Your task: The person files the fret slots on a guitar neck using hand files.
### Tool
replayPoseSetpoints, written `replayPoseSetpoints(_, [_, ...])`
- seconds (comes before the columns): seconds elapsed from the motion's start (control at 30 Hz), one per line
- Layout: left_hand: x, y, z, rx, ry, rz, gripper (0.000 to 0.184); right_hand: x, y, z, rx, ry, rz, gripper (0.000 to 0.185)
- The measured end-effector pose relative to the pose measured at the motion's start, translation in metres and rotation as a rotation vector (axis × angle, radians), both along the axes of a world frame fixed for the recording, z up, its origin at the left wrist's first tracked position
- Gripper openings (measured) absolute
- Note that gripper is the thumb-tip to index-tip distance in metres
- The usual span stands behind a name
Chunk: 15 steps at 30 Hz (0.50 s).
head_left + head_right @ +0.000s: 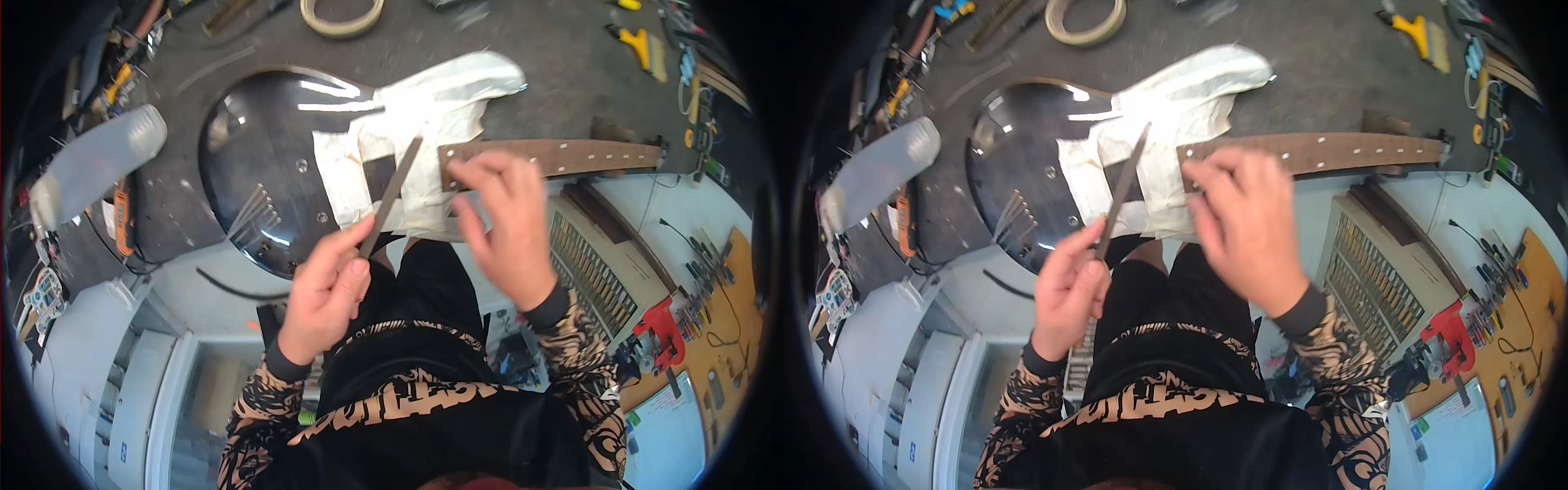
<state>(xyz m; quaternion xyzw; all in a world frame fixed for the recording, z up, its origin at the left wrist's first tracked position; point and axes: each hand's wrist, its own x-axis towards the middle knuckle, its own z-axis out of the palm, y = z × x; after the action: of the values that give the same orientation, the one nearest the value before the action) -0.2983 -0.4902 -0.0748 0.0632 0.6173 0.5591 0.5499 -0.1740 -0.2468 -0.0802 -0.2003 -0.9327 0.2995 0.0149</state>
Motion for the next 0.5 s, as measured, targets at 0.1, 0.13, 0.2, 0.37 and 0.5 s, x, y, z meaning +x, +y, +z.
replayPoseSetpoints(0.1, [0.004,0.009,0.028,0.013,0.404,-0.208,0.045,0.003,-0.041,0.037,-0.903,0.072,-0.367,0.026])
replayPoseSetpoints(0.13, [0.007,0.012,0.036,0.058,0.475,-0.24,0.045,0.006,-0.048,0.046,-1.054,0.088,-0.443,0.023])
replayPoseSetpoints(0.2, [0.013,0.017,0.055,0.115,0.576,-0.311,0.045,0.014,-0.054,0.057,-1.358,0.137,-0.583,0.02])
replayPoseSetpoints(0.37, [0.028,0.024,0.08,0.082,0.455,-0.401,0.045,0.046,-0.04,0.072,-1.223,0.288,-0.611,0.016])
replayPoseSetpoints(0.5, [0.029,0.065,0.091,0.125,0.499,-0.556,0.035,0.083,-0.022,0.093,-1.208,0.415,-0.662,0.018])
